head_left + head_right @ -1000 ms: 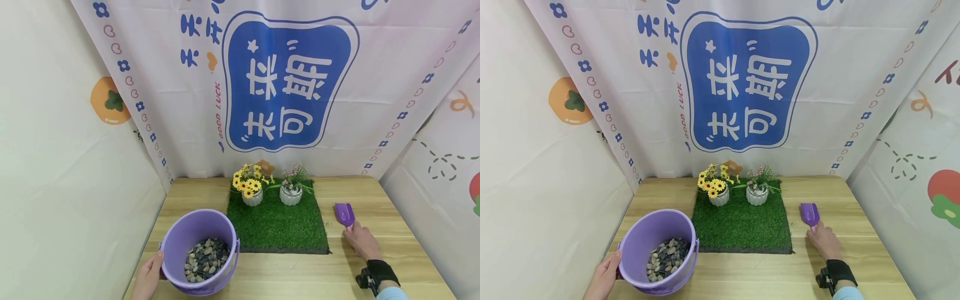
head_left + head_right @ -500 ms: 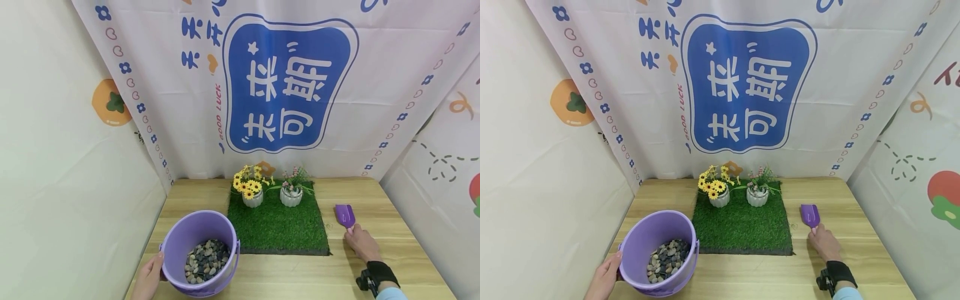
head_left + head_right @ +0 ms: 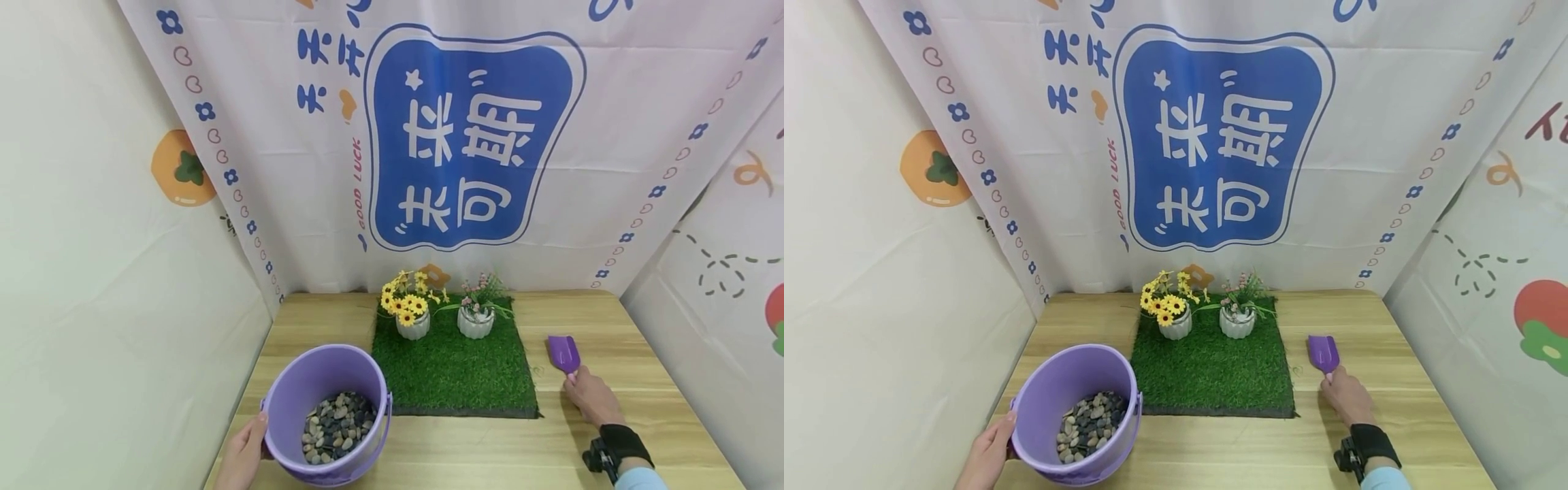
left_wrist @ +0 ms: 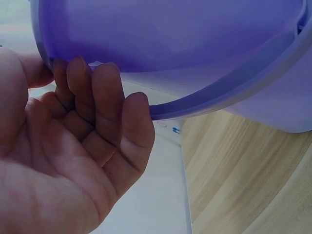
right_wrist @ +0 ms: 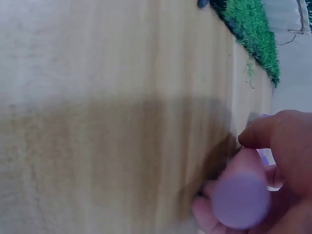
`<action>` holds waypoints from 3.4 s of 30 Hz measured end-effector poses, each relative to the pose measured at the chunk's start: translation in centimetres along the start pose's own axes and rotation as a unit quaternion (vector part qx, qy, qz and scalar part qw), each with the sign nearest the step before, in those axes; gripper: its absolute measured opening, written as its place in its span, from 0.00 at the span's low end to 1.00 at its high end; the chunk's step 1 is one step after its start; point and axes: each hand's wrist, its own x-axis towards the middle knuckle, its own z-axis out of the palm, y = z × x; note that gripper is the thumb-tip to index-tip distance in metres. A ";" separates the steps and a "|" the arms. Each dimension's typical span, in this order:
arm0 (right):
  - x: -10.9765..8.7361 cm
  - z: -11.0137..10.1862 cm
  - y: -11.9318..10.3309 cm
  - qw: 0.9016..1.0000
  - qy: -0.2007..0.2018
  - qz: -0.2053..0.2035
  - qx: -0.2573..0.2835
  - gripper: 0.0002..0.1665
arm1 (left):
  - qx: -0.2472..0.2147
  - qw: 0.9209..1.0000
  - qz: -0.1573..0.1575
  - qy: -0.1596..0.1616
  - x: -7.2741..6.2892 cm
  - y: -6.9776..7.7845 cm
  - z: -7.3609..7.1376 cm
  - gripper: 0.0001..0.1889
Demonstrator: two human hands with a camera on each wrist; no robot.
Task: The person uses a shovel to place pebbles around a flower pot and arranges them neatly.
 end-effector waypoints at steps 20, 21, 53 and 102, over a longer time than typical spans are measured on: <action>-0.1 -1.0 -0.1 1.000 -0.011 0.013 0.007 0.22 | -0.001 1.000 0.004 -0.013 0.3 -0.2 -0.1 0.28; -0.1 -1.1 -0.1 1.000 -0.011 0.013 0.007 0.21 | 0.000 1.000 0.001 -0.012 0.3 -0.1 -0.1 0.28; -2.5 -6.4 -2.4 1.000 -0.006 -0.028 0.005 0.19 | 0.004 1.000 -0.018 -0.010 0.1 0.1 0.0 0.30; -5.3 -14.5 -10.3 0.985 0.107 -0.121 -0.062 0.27 | 0.009 1.000 -0.003 0.003 -0.1 0.0 0.0 0.28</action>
